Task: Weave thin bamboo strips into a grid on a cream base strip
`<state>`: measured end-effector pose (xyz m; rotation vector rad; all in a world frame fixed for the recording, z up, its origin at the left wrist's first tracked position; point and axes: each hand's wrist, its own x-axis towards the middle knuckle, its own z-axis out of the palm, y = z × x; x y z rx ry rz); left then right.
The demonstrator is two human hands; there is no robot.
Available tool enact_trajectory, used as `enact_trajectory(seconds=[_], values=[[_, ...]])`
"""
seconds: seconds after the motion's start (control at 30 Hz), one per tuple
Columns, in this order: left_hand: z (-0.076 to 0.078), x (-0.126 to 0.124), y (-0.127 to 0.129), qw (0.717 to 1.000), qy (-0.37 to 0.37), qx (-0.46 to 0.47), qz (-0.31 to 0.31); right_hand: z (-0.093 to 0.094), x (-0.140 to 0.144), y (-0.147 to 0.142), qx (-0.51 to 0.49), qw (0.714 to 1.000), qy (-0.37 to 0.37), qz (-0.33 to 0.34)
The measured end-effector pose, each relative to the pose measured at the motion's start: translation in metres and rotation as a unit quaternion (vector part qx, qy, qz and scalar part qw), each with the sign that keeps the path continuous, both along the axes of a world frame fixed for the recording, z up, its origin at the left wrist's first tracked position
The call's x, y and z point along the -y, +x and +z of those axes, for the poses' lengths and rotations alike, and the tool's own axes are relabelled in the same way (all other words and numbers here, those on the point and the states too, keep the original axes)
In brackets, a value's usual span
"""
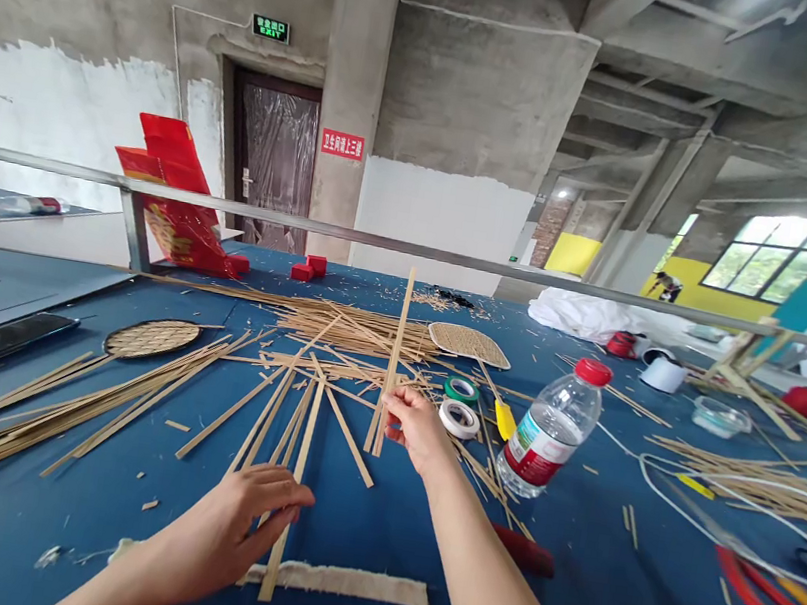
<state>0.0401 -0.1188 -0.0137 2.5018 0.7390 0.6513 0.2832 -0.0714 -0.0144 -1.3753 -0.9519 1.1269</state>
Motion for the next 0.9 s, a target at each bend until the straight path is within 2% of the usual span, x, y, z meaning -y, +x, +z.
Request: enact_trajectory(seconds=[0.1,0.3,0.43,0.63,0.9], values=[[0.000,0.000,0.000,1.000,-0.001,0.007,0.004,0.004,0.008,-0.007,-0.022,0.998,0.000,0.051],[0.001,-0.004,0.001,0.999,-0.003,0.048,0.018,0.010,0.020,-0.018,0.014,0.987,-0.026,0.157],[-0.001,-0.007,0.001,0.995,0.027,0.073,0.059,0.010,0.023,-0.021,0.024,0.977,-0.031,0.211],[-0.006,-0.010,0.000,0.993,0.032,0.084,0.072,0.009,0.024,-0.022,0.024,0.969,-0.029,0.245],[-0.006,-0.011,-0.001,0.992,0.028,0.098,0.071,0.007,0.023,-0.022,0.029,0.968,-0.024,0.250]])
